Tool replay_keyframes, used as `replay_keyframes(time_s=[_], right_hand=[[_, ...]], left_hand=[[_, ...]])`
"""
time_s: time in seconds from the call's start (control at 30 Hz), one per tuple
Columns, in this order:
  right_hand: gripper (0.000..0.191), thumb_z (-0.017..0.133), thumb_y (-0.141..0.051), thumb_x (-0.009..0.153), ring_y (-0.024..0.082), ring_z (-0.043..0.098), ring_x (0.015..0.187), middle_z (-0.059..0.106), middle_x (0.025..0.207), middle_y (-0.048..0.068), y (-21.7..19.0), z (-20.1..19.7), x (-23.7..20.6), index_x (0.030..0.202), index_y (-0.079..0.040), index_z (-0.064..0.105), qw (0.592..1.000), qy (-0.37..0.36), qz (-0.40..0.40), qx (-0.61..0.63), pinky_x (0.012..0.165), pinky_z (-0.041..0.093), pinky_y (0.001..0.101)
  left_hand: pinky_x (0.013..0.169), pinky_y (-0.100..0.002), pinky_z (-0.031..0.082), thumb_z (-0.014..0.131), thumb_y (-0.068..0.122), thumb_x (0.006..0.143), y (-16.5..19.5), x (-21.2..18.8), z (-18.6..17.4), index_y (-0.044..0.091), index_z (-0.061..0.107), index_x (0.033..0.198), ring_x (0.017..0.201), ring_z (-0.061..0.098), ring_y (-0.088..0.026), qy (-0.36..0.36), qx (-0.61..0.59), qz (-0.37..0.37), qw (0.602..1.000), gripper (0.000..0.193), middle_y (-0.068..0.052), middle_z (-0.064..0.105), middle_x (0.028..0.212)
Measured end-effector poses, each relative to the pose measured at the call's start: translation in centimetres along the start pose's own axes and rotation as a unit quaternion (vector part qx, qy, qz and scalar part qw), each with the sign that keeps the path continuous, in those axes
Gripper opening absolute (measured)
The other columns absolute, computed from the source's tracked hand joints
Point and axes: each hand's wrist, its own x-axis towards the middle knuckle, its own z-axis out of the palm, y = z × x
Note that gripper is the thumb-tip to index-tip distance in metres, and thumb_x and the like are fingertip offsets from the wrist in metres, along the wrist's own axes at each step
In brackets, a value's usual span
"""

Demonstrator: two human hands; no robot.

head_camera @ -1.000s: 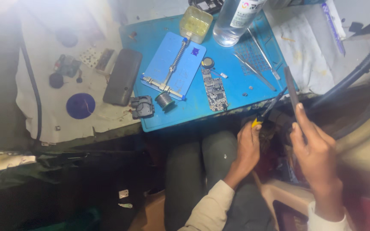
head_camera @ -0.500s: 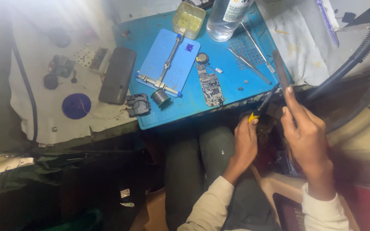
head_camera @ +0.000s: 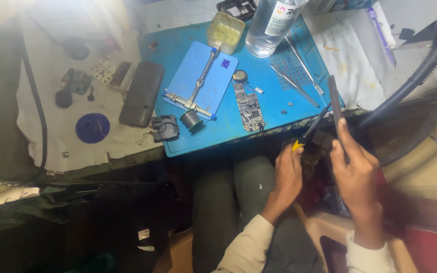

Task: The person solders components on a small circuit board at a repair bench. They hold a solder spool in one hand and a soldering iron in the other, feed solder to the board, and use tweezers to handle small parts on the blue work mat.

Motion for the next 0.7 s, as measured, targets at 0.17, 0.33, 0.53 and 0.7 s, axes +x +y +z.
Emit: replay_keyframes(time_s=[0.17,0.33,0.53,0.7], right_hand=[[0.045,0.058,0.004,0.106,0.041,0.071,0.112,0.067,0.128,0.03,0.39,0.64,-0.39,0.15,0.005,0.052,0.999,0.016,-0.033,0.025,0.091,0.055,0.0414],[0.045,0.059,0.005,0.103,0.04,0.071,0.112,0.066,0.128,0.029,0.59,0.6,-0.29,0.148,0.006,0.053,0.999,0.022,-0.044,0.014,0.091,0.055,0.0406],[0.046,0.059,0.006,0.104,0.038,0.072,0.105,0.067,0.128,0.03,0.68,0.86,0.14,0.149,0.006,0.053,0.999,0.016,-0.033,0.026,0.088,0.055,0.0399],[0.047,0.058,0.005,0.105,0.034,0.072,0.097,0.068,0.121,0.029,0.81,0.87,-0.07,0.152,0.004,0.051,0.997,0.019,-0.065,0.035,0.084,0.054,0.0398]], left_hand=[[0.08,-0.051,0.049,0.046,0.023,0.11,-0.09,-0.35,-0.06,-0.005,0.059,0.116,0.095,0.062,-0.05,0.007,0.006,0.021,1.0,0.031,-0.028,0.066,0.103],[0.08,-0.051,0.049,0.047,0.021,0.111,-0.4,-0.08,0.06,-0.005,0.06,0.114,0.094,0.062,-0.05,0.005,-0.001,0.028,1.0,0.029,-0.028,0.065,0.101],[0.078,-0.05,0.049,0.046,0.021,0.11,-0.48,-0.03,-0.16,-0.004,0.061,0.115,0.093,0.064,-0.048,0.013,0.011,0.042,0.999,0.029,-0.027,0.067,0.1],[0.077,-0.05,0.049,0.047,0.022,0.111,-0.08,0.03,-0.36,-0.004,0.06,0.111,0.09,0.063,-0.048,0.003,-0.002,0.024,1.0,0.029,-0.027,0.065,0.096]])
